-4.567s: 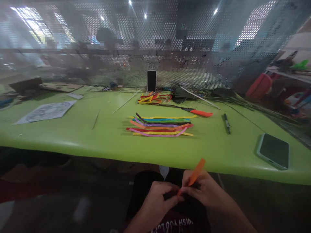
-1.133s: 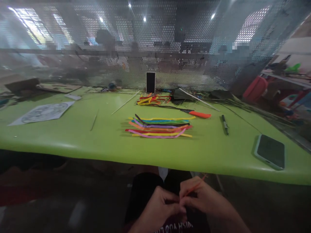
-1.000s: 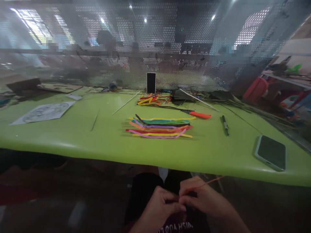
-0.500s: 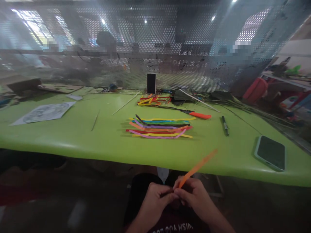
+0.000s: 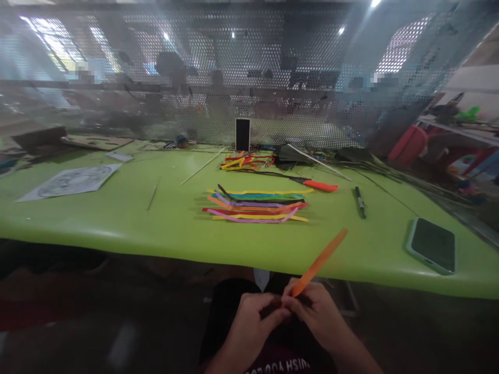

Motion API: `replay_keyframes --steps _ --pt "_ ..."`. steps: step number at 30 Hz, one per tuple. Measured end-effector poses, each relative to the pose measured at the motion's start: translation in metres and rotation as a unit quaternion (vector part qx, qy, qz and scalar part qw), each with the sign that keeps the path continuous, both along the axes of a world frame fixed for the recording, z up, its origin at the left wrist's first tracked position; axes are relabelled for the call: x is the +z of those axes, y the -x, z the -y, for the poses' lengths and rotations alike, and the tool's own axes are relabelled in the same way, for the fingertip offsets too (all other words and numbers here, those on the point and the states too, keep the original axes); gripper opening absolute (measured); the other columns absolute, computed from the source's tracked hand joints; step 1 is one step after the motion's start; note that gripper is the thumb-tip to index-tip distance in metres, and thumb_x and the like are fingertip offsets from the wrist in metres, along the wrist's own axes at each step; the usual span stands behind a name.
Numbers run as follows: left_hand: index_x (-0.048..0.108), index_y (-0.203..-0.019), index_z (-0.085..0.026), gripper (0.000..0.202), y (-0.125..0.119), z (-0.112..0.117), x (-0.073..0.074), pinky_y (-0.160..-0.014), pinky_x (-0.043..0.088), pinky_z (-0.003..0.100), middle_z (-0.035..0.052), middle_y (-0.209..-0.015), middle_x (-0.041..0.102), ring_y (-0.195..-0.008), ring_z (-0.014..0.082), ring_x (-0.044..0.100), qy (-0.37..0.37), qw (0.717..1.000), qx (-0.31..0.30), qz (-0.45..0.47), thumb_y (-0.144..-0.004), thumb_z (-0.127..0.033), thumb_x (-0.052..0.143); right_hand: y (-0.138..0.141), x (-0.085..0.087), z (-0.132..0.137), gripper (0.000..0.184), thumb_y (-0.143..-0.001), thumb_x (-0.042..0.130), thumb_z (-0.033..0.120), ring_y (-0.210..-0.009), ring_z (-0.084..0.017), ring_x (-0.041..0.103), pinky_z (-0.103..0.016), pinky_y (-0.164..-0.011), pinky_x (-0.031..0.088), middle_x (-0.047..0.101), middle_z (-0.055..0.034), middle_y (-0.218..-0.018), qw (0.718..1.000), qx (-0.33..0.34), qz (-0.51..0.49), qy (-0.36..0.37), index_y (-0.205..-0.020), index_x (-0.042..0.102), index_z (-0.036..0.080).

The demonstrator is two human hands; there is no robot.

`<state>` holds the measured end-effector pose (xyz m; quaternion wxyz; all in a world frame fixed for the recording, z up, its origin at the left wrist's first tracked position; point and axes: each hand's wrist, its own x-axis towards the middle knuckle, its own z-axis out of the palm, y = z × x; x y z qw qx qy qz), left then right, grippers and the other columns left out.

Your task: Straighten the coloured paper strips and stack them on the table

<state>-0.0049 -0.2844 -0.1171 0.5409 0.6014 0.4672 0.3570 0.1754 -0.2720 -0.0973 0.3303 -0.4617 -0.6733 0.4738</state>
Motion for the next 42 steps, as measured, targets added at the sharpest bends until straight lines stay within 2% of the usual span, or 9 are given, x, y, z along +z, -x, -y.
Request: replay_keyframes --steps 3,6,11,16,23,28,32,35,42 --pt "0.083 -0.09 -0.02 0.013 0.002 0.0 -0.004 -0.07 0.044 0.024 0.0017 -0.08 0.078 -0.073 0.0166 0.067 0.005 1.0 -0.007 -0.03 -0.081 -0.023 0.074 -0.007 0.002 -0.004 0.033 -0.095 0.06 0.044 -0.062 -0.012 0.049 -0.024 -0.06 0.04 0.057 -0.0007 -0.068 1.0 -0.003 0.024 -0.004 -0.075 0.065 0.017" --pt "0.083 -0.083 -0.02 0.009 0.002 0.0 -0.006 -0.065 0.042 0.023 0.0015 -0.075 0.077 -0.068 0.0161 0.065 0.016 0.999 -0.018 -0.025 -0.079 -0.022 0.075 -0.01 0.004 -0.005 0.03 -0.094 0.062 0.043 -0.062 -0.012 0.049 -0.024 -0.062 0.041 0.057 -0.0003 -0.07 0.999 0.015 0.026 0.012 -0.077 0.066 0.018" --pt "0.082 -0.078 -0.017 0.013 0.001 0.002 -0.003 -0.062 0.042 0.022 0.0018 -0.068 0.074 -0.065 0.0154 0.063 0.033 0.999 0.005 0.009 -0.081 -0.023 0.071 -0.005 0.005 -0.003 0.019 -0.09 0.068 0.037 -0.069 -0.013 0.056 -0.025 -0.067 0.046 0.061 -0.0015 -0.078 0.999 0.024 -0.011 0.044 -0.087 0.068 0.018" --pt "0.08 -0.07 -0.014 0.024 0.001 0.003 0.0 -0.062 0.044 0.023 0.0044 -0.065 0.073 -0.063 0.0159 0.064 0.058 0.997 0.002 0.042 -0.083 -0.033 0.071 -0.001 0.0 -0.001 0.028 -0.09 0.068 0.044 -0.068 -0.013 0.057 -0.024 -0.066 0.046 0.062 -0.0012 -0.074 0.993 0.066 -0.062 0.081 -0.082 0.065 0.018" --pt "0.08 -0.069 -0.015 0.021 -0.001 0.003 0.003 -0.063 0.046 0.024 0.0057 -0.067 0.075 -0.063 0.0158 0.066 0.064 0.996 -0.014 0.057 -0.083 -0.023 0.066 -0.003 -0.005 0.002 0.041 -0.091 0.063 0.056 -0.059 -0.011 0.049 -0.024 -0.057 0.04 0.059 -0.0011 -0.07 0.994 0.068 -0.057 0.059 -0.076 0.064 0.017" --pt "0.08 -0.071 -0.015 0.02 0.0 0.002 0.001 -0.061 0.043 0.023 0.0041 -0.066 0.074 -0.062 0.0148 0.064 0.033 0.999 -0.011 0.022 -0.084 -0.022 0.067 -0.004 -0.003 0.0 0.043 -0.095 0.058 0.054 -0.064 -0.013 0.053 -0.025 -0.062 0.042 0.059 -0.0025 -0.07 0.998 0.057 -0.004 -0.015 -0.074 0.066 0.017" --pt "0.082 -0.08 -0.016 0.015 0.002 0.0 -0.001 -0.065 0.043 0.023 0.004 -0.073 0.076 -0.067 0.0154 0.065 0.017 1.0 -0.019 -0.006 -0.082 -0.025 0.071 -0.007 -0.001 -0.002 0.041 -0.095 0.059 0.051 -0.065 -0.013 0.054 -0.025 -0.064 0.042 0.06 -0.0023 -0.069 0.998 0.056 0.02 -0.03 -0.073 0.065 0.017" --pt "0.082 -0.08 -0.017 0.015 0.004 -0.001 -0.001 -0.066 0.044 0.023 0.0041 -0.074 0.077 -0.069 0.0159 0.066 0.011 0.999 -0.037 -0.002 -0.082 -0.027 0.072 -0.008 -0.001 -0.002 0.036 -0.093 0.063 0.048 -0.066 -0.013 0.053 -0.024 -0.062 0.041 0.059 -0.0015 -0.07 0.998 0.055 0.017 -0.017 -0.074 0.065 0.017" --pt "0.082 -0.075 -0.015 0.023 0.005 -0.002 -0.003 -0.062 0.042 0.023 0.0044 -0.068 0.074 -0.064 0.016 0.063 0.037 0.999 -0.029 0.017 -0.083 -0.034 0.072 -0.002 0.004 -0.002 0.019 -0.086 0.07 0.036 -0.062 -0.011 0.051 -0.023 -0.06 0.041 0.06 -0.0006 -0.073 0.995 0.032 -0.041 0.085 -0.082 0.065 0.017"
